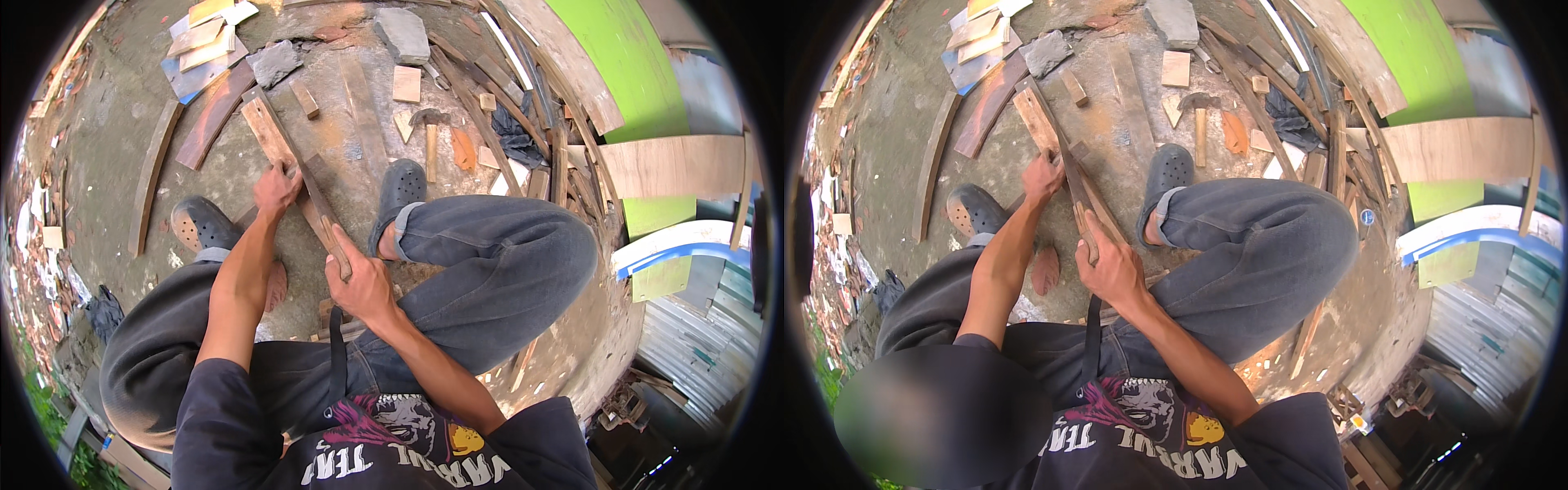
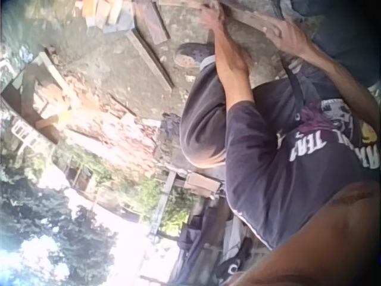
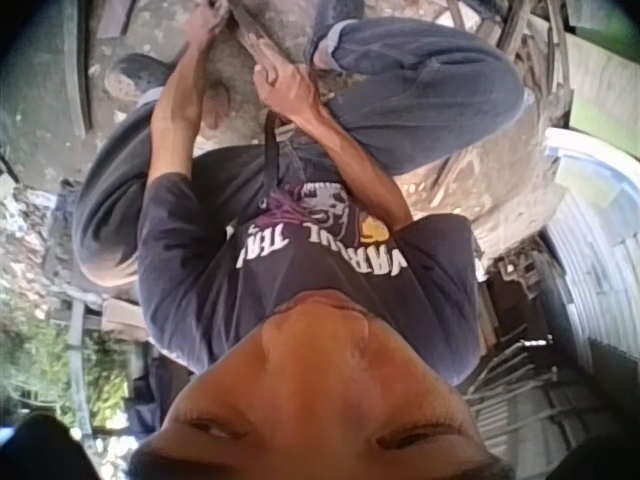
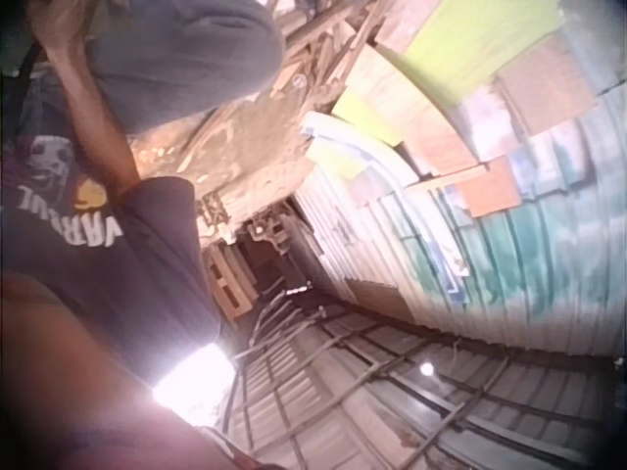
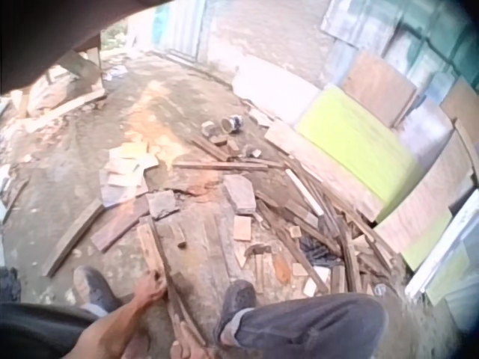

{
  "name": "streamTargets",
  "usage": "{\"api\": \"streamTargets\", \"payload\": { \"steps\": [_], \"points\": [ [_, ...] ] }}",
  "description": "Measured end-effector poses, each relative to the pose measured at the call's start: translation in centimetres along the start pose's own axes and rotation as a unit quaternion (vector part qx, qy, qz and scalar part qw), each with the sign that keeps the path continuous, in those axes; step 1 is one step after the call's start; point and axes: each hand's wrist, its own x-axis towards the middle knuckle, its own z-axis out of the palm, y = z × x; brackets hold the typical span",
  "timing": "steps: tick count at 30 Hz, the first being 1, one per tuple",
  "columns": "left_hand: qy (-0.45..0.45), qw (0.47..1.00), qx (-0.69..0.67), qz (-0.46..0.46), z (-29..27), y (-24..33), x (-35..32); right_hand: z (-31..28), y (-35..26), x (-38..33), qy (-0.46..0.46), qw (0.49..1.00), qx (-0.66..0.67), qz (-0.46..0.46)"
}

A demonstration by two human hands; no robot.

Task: The person sits on the ground and handles various wooden planks and scraps. They pick up pieces, align them, and use a metal file to smooth or shape the edges of the wood.

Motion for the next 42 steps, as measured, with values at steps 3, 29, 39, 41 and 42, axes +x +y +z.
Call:
{"api": "streamTargets", "payload": {
  "steps": [3, 29, 39, 41, 42],
  "points": [
    [0.004, 1.0, 0.001, 0.002, -0.2, 0.1, 0.2, -0.5, 0.1, -2.1, 0.03, 0.999, 0.007, -0.035],
    [0.002, 1.0, 0.002, 0.004, -0.8, 0.5, -0.6, 1.2, 0.8, 2.4, 0.04, 0.999, 0.009, -0.022],
    [0.03, 1.0, -0.003, 0.0, -0.5, 0.6, -0.9, 0.6, 0.2, 1.7, 0.007, 0.999, -0.038, 0.017],
    [0.041, 0.999, -0.009, 0.004, -0.5, 0.5, -1.1, 0.4, 0.1, 1.5, -0.01, 0.999, -0.035, 0.03],
    [0.04, 0.999, -0.022, 0.0, -0.4, 0.5, -1.1, 0.3, 0.1, 1.4, -0.018, 0.999, -0.034, 0.037]
  ]
}}
